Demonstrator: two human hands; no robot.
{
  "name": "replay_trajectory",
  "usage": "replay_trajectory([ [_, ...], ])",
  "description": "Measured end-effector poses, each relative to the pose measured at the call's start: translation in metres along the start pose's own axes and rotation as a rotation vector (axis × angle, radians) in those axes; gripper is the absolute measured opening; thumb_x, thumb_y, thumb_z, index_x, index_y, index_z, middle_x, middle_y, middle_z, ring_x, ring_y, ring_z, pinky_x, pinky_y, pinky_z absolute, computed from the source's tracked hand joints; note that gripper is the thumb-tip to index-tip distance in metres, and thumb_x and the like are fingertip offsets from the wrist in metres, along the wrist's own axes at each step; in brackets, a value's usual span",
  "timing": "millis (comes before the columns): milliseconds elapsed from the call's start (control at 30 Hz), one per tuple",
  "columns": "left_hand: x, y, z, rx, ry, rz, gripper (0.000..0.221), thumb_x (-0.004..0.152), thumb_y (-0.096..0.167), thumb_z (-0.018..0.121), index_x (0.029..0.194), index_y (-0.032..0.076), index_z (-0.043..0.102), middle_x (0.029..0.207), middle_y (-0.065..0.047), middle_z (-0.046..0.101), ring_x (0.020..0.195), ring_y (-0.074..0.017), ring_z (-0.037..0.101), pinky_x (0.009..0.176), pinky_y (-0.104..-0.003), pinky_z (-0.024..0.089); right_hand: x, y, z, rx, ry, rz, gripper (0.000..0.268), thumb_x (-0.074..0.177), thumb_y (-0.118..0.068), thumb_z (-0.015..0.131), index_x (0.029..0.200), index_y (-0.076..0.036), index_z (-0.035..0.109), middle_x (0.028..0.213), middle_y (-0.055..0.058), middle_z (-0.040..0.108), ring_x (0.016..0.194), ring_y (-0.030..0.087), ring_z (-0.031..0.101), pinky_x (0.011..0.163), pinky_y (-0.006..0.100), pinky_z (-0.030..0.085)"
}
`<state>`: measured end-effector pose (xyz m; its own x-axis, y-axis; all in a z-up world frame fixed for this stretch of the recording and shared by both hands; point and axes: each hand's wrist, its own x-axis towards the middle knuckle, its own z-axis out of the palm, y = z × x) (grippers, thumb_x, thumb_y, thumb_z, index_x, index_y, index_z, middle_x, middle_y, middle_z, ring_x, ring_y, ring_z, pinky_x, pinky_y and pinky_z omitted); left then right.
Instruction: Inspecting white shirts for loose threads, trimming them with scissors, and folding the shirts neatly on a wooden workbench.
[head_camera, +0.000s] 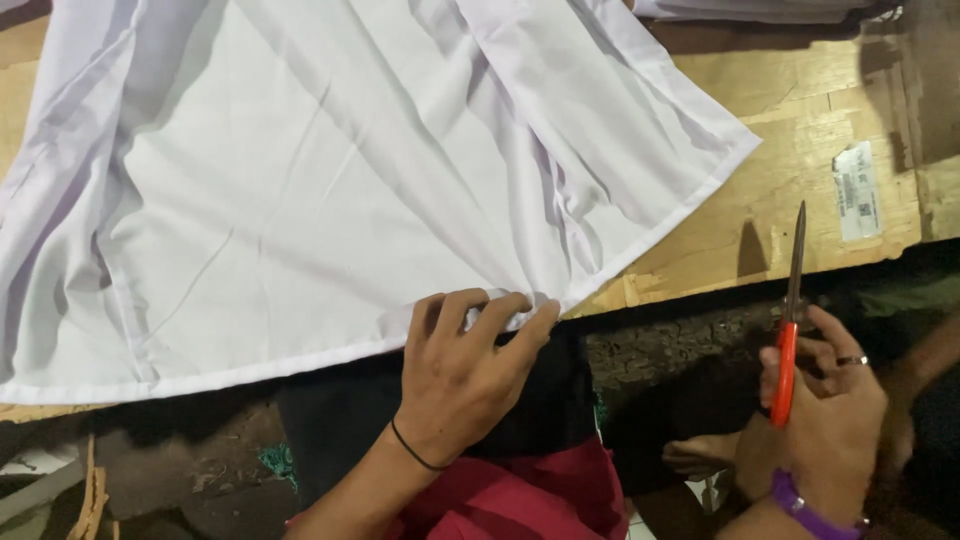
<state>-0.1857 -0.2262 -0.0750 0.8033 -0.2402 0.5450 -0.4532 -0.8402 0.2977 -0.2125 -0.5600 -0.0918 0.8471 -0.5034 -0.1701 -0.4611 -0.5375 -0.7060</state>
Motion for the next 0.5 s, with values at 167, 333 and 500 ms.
replay_trajectory([
  [167,-0.003,-0.002,0.001,-0.058,0.039,0.01,0.012,0.095,0.012,0.077,0.096,0.023,0.073,0.095,0.007,0.07,0.084,-0.0211,0.061,0.078,-0.038,0.044,-0.026,0.044,0.014,0.504,-0.212,-0.063,0.086,0.086,-0.051,0.07,0.153,-0.002,0.048,0.085,0.008,0.055,0.068,0.015,0.053,0.061,0.027,0.044],
  [333,-0.012,0.006,-0.015,-0.401,0.027,0.006,0.011,0.1,0.009,0.065,0.09,0.01,0.062,0.087,-0.002,0.068,0.082,-0.0238,0.062,0.075,-0.037,0.041,-0.031,0.053,0.025,0.747,-0.313,-0.07,0.089,0.087,-0.056,0.076,0.153,-0.005,0.046,0.095,0.007,0.056,0.069,0.014,0.055,0.063,0.027,0.046],
  [500,-0.068,0.019,0.02,-0.489,-0.088,0.033,0.025,0.107,0.032,0.05,0.1,0.014,0.064,0.103,-0.003,0.068,0.096,-0.0272,0.063,0.081,-0.042,0.044,-0.038,0.048,0.037,0.958,-0.425,-0.08,0.092,0.088,-0.06,0.082,0.153,-0.009,0.044,0.104,0.007,0.056,0.069,0.013,0.057,0.064,0.027,0.047],
])
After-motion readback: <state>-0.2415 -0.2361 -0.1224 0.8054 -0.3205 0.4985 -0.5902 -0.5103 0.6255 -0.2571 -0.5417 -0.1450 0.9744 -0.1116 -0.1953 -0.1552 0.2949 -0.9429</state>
